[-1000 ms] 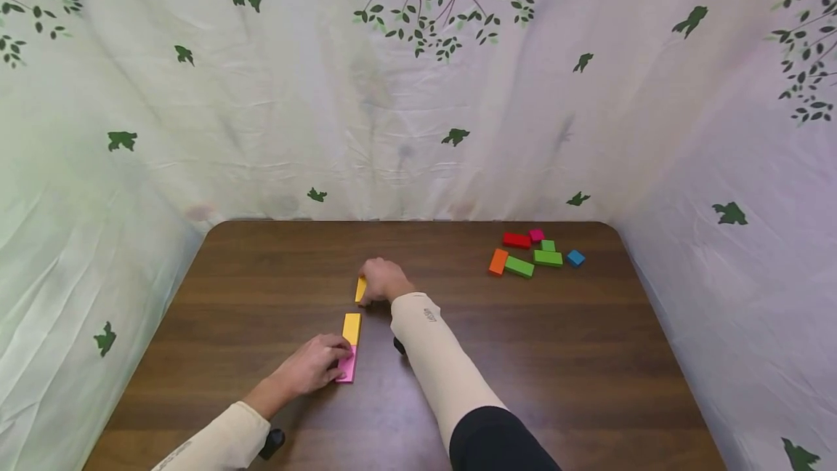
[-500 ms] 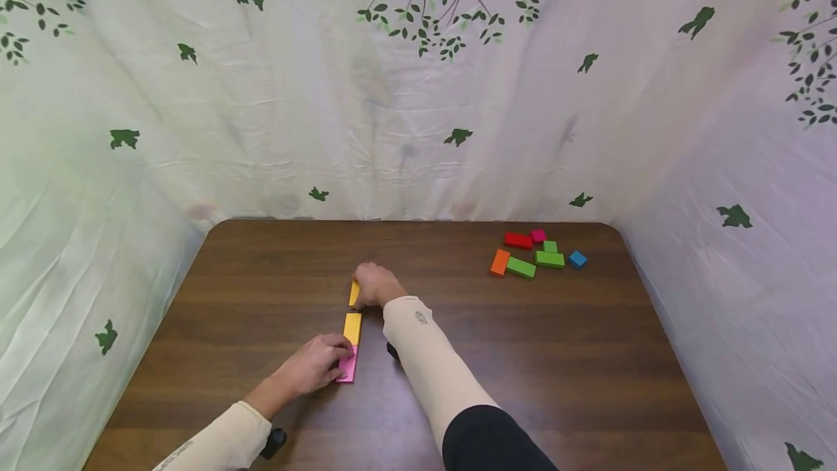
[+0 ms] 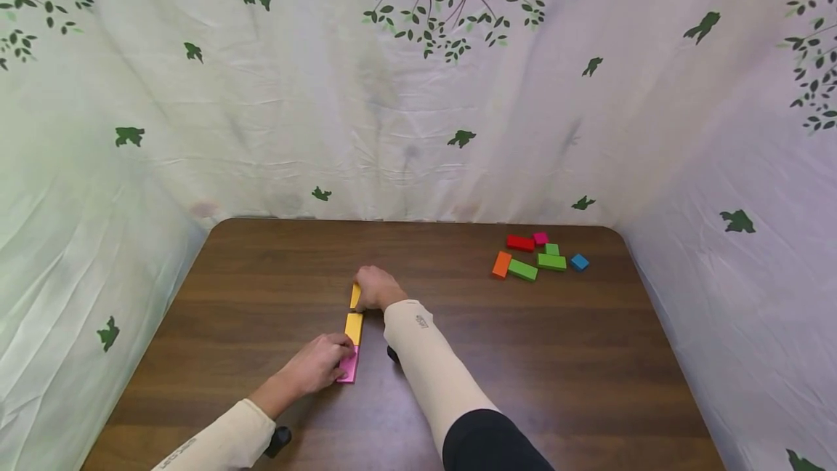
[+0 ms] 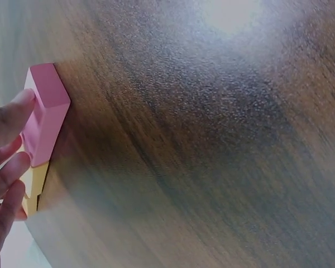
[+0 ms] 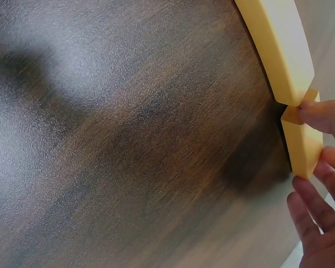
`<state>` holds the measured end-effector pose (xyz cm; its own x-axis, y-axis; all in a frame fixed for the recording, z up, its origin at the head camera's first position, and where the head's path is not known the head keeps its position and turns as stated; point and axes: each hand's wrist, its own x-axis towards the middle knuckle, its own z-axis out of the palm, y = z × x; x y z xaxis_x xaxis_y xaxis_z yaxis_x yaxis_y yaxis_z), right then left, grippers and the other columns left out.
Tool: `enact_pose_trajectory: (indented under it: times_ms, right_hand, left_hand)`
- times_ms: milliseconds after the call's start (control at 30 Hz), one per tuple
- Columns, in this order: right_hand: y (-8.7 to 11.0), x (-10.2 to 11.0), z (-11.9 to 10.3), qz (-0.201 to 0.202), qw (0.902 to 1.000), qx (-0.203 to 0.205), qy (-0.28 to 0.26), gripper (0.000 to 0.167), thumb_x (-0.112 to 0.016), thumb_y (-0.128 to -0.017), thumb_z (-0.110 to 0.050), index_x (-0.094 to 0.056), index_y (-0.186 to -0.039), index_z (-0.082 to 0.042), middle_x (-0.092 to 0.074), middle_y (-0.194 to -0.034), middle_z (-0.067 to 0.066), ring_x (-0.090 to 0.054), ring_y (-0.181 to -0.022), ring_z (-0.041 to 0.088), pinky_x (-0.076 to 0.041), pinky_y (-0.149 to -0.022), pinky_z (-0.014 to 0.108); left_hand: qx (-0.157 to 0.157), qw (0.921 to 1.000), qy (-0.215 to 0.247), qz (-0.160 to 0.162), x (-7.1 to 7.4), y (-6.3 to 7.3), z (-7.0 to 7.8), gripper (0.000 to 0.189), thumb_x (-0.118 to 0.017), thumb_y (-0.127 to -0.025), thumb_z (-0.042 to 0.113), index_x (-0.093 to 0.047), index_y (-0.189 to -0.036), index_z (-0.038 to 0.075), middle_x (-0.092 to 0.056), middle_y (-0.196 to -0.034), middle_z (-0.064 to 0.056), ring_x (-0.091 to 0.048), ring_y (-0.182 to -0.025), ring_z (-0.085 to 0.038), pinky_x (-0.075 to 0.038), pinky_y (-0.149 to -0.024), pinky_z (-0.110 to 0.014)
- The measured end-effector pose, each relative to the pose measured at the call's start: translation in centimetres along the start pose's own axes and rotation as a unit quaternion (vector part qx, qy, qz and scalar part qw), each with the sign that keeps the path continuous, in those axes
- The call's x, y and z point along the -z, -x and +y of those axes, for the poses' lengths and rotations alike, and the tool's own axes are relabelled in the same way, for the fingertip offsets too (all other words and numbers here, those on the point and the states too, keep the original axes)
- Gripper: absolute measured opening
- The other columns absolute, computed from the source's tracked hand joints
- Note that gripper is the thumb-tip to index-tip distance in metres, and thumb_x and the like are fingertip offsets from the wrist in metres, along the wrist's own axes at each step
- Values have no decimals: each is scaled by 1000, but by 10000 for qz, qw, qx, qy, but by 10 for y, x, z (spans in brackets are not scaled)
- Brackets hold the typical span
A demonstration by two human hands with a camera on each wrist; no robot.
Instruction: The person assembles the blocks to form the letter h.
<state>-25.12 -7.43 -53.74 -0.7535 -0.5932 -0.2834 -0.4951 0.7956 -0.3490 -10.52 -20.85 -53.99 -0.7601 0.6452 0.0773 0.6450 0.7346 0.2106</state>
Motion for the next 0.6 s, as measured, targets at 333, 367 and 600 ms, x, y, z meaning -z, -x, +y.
enact_pose_trajectory:
  times_ms: [333,367,600]
  right_hand:
    - [3,0,1,-1,9998,211,-25,51,-82,-76,-27,-66,-122,-9,-62,-107,1,-54,-93,14,-46,-83,26]
    - [3,0,1,-13,9998,188,-83,52,-82,-76,-27,-66,-123,-9,-62,-110,2,-55,-95,14,-46,-85,26]
    - [5,-1,2,36,9994,140,-307,53,-81,-78,-28,-65,-125,-8,-63,-118,4,-57,-105,16,-46,-92,28]
  left_hand:
    - [54,9998,191,-69,0,-1,0,17,-82,-70,4,-72,-84,3,-65,-85,-5,-63,-74,-18,-52,-67,-30]
    - [65,9998,198,-77,0,-1,0,17,-82,-70,4,-73,-84,2,-65,-85,-5,-63,-75,-18,-52,-68,-30]
    - [45,9998,206,-20,-1,0,-1,18,-81,-70,4,-73,-85,2,-65,-86,-5,-63,-76,-18,-53,-69,-31]
